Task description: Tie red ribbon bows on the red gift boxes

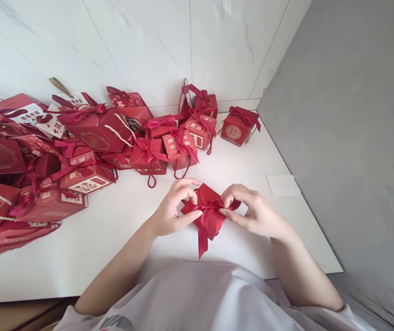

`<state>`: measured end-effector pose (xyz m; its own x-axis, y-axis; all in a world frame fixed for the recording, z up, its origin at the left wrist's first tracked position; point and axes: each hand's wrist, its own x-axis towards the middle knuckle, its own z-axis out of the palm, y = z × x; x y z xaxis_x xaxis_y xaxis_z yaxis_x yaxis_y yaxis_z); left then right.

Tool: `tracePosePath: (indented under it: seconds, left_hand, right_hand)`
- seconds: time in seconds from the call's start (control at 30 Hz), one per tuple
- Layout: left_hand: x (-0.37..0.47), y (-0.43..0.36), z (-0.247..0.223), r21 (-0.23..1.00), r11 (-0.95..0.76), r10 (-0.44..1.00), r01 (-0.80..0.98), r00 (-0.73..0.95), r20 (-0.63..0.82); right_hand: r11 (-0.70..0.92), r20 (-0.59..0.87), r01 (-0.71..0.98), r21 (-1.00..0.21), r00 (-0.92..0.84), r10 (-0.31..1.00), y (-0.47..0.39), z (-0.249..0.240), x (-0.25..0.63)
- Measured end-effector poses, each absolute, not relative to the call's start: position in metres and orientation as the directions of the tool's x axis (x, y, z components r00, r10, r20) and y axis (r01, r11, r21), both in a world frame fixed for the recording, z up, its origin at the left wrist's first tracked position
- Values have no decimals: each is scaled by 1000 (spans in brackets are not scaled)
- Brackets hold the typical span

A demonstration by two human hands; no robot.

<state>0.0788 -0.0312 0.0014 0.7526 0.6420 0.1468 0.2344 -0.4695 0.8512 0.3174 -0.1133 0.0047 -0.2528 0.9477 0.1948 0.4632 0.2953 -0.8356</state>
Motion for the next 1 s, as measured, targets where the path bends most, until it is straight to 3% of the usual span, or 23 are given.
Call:
tracePosePath:
  seconds: [0.27, 0.7, 1.0]
  left_hand:
    - [77, -31, -5, 856, -491, 622, 160, 753, 216]
    - [81, -37, 9, 697, -627, 654, 347, 721, 229]
    - [81, -33, 4, 795, -500, 666, 343, 739, 100]
  right_hand:
    - [353, 253, 496, -793, -260, 932, -112, 2, 315]
    - [531, 421, 519, -669, -324, 847, -108, -5, 312]
    - [576, 477, 579, -578, -333, 813, -107, -8, 313]
